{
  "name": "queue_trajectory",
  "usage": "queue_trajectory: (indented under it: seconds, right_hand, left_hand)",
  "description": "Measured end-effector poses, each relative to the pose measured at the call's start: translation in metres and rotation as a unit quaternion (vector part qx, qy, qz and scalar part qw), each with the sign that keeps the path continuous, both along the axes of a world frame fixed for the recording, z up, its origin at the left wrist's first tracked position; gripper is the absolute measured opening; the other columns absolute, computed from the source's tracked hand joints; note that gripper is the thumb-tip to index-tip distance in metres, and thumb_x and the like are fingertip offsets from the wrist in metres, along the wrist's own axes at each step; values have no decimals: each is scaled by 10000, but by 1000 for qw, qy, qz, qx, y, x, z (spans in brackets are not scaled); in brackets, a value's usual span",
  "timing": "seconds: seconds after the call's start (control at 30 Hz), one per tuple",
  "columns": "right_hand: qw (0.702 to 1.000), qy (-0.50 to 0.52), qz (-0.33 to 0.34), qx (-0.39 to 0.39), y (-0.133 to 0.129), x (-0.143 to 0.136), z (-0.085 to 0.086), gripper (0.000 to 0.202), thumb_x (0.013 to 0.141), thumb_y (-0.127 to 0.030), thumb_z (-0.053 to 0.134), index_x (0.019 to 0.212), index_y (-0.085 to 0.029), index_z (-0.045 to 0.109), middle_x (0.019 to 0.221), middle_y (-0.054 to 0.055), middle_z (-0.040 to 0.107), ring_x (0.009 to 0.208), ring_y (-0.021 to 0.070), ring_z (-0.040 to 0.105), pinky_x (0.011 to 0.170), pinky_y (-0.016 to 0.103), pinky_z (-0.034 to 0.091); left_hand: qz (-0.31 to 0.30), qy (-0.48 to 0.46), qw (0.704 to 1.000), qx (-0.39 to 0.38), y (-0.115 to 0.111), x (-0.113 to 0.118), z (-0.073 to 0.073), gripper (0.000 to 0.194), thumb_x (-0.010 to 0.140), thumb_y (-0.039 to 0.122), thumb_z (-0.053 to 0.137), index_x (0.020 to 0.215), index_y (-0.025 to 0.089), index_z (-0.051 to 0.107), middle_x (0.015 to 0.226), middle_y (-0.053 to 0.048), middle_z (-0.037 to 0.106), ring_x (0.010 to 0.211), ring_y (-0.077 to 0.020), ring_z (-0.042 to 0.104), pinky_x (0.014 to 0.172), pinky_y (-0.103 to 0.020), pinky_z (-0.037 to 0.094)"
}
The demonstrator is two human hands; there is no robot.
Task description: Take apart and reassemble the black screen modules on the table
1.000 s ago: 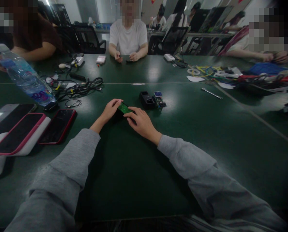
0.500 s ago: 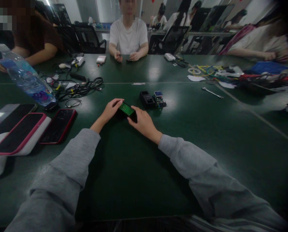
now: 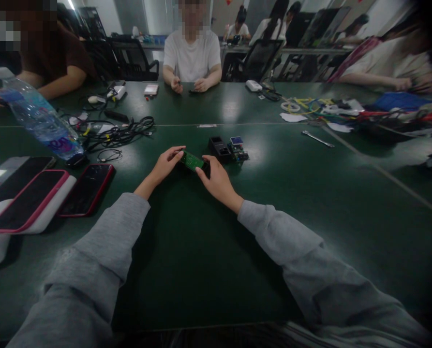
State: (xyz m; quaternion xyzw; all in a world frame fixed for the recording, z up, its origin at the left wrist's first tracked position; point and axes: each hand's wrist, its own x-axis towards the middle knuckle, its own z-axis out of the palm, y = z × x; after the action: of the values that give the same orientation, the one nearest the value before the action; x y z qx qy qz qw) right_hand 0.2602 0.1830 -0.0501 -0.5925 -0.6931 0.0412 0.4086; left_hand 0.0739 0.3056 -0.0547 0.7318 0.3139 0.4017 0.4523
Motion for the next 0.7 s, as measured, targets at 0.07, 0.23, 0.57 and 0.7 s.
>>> queue_trajectory:
  seconds: [0.07,0.23,0.57,0.7]
  right_hand:
    - [999,31,-9,-15,3,2,-2,400,942,-374,539,1262,-138,495,1203,164,608,1093,286,602,944,451,512]
    - [998,61,8,-11,8,5,-5,351,913,-344,581,1198,-145,533,1154,152,627,1048,285,614,918,459,514]
    - [992,95,-24,81,-1,5,5,312,844,-215,620,1149,-189,557,1117,92,609,1039,240,601,926,424,514]
    - [989,61,-40,130,-4,3,9,319,863,-190,585,1180,-192,554,1153,100,571,1101,244,574,978,434,495]
  left_hand:
    - [-1,1,1000,-5,-1,0,1,436,903,471,591,1255,216,627,1239,-83,663,1107,-217,616,998,-390,468]
    - [-15,7,1000,-5,-2,1,0,466,901,474,594,1285,211,622,1321,-97,634,1167,-239,603,1025,-420,461]
    - [10,88,994,62,-6,1,0,431,932,459,543,1282,225,636,1347,-93,622,1281,-265,534,1135,-455,326]
    - [39,-59,993,-100,-21,22,2,474,938,482,535,1328,214,566,1327,-106,612,1193,-243,593,1086,-415,388]
